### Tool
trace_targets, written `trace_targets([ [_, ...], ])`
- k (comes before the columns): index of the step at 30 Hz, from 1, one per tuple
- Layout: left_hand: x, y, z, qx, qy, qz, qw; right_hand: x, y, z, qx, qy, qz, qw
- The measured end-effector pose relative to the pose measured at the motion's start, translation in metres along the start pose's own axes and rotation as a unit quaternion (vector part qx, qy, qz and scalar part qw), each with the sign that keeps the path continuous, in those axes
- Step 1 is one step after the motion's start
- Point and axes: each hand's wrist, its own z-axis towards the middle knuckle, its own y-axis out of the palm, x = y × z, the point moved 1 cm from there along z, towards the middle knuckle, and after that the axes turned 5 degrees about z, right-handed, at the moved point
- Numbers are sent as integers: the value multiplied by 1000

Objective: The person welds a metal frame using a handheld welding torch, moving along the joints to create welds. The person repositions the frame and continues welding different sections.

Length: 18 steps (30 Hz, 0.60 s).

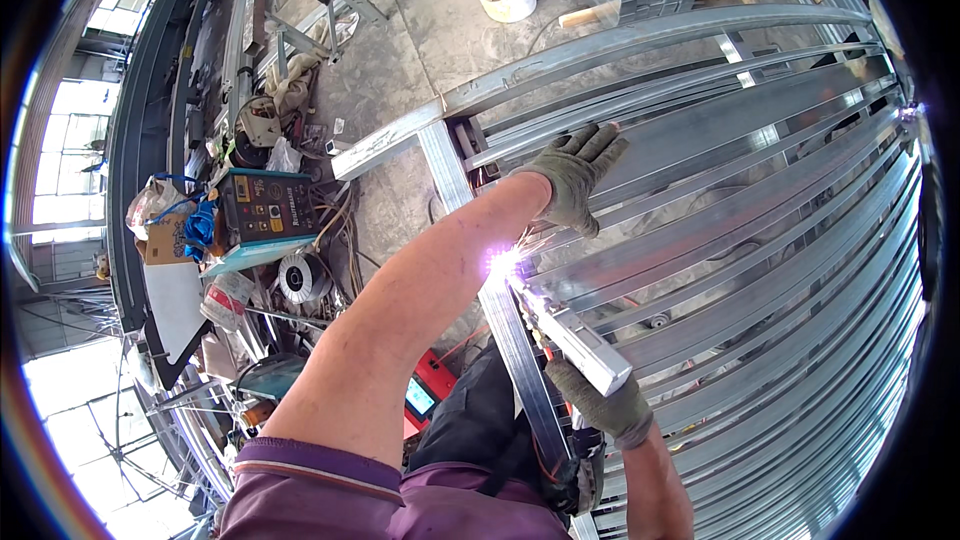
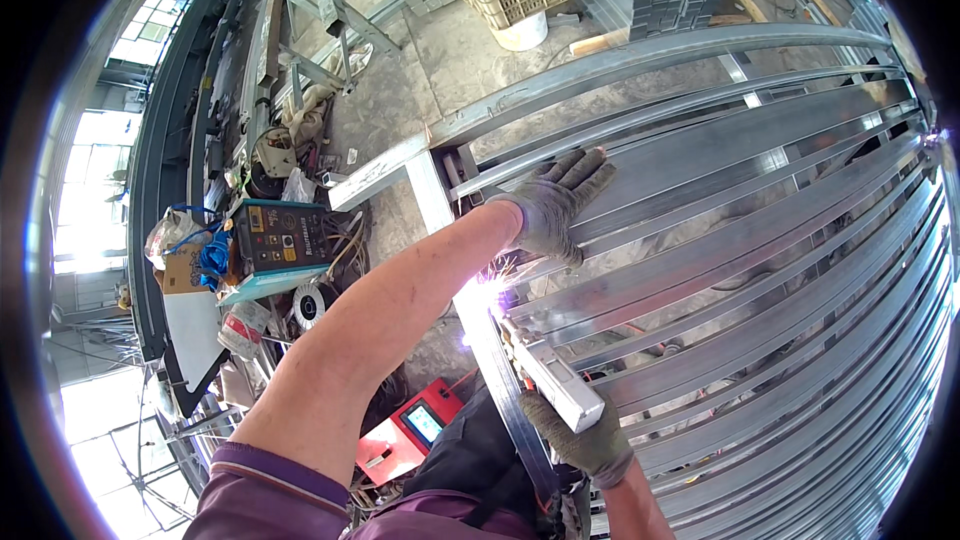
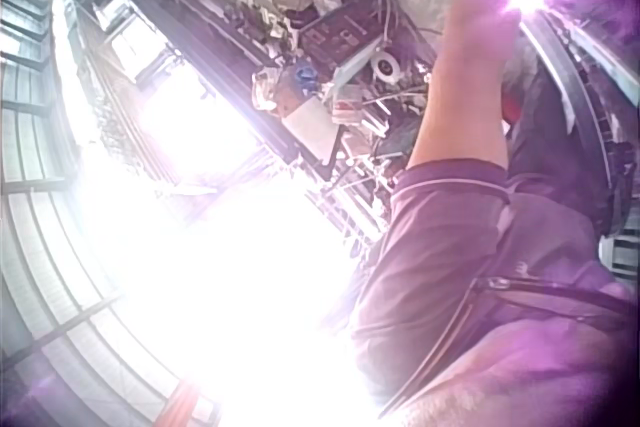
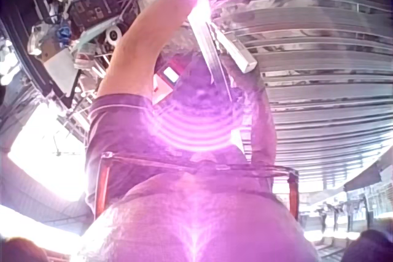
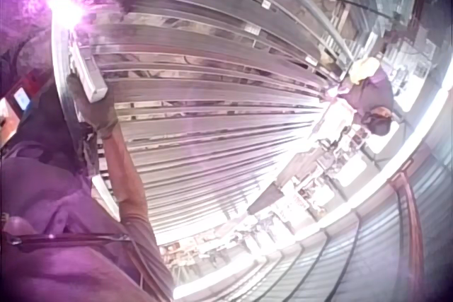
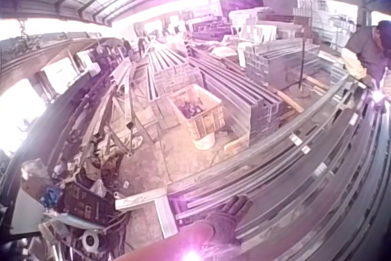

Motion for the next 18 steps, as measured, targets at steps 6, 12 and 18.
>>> trace_targets([
  [6, 0, 2, 4, 2, 9, -13, 1000, -2, 4, -29, 59, 12, -80, 995],
  [12, 0, -1, -3, -13, -18, 2, 1000, -22, -21, -87, 195, 72, -26, 978],
  [18, 70, -20, -31, 20, -21, 33, 999, -26, -44, -138, 342, 42, -7, 939],
])
